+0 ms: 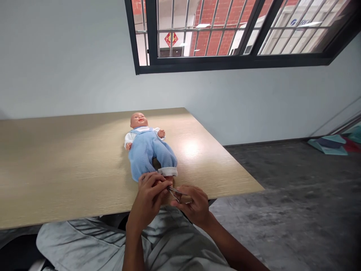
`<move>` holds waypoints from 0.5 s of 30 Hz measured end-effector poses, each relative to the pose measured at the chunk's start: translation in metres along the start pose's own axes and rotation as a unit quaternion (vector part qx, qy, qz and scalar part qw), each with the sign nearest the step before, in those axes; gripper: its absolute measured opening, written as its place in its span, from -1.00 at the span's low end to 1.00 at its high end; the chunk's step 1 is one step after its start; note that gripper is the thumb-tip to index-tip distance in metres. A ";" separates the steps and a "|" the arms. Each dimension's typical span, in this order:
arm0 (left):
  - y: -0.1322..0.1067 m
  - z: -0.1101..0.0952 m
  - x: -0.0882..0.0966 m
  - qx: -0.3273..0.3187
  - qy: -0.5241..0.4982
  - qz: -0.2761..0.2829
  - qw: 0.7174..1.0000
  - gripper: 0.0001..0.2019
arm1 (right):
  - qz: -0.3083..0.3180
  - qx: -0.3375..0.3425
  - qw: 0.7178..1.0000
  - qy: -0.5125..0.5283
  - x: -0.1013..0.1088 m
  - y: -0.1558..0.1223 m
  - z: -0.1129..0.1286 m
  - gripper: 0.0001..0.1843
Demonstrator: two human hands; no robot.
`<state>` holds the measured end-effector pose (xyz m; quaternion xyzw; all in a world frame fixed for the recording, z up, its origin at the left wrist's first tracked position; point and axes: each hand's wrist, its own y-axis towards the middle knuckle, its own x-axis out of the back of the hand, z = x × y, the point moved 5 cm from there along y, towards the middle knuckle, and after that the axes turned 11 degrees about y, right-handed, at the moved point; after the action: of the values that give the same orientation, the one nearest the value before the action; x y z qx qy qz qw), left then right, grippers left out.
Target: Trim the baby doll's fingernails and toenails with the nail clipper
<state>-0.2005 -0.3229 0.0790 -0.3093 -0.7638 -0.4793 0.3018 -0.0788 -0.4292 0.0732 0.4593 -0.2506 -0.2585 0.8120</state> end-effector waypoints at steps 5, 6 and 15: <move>-0.001 0.000 0.000 0.000 0.006 0.003 1.000 -0.76 | 0.001 0.000 1.000 0.021 -0.002 -0.002 -0.003 -0.76; -0.001 0.000 -0.001 0.000 0.006 0.003 1.000 -0.76 | 0.003 -0.001 1.000 0.024 -0.002 -0.002 -0.003 -0.77; 0.000 0.000 -0.001 0.001 0.008 0.010 1.000 -0.77 | -0.002 0.015 0.999 -0.036 -0.004 0.005 0.005 -0.73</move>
<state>-0.1994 -0.3233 0.0781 -0.3132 -0.7585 -0.4781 0.3131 -0.0837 -0.4276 0.0793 0.4624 -0.2830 -0.2727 0.7948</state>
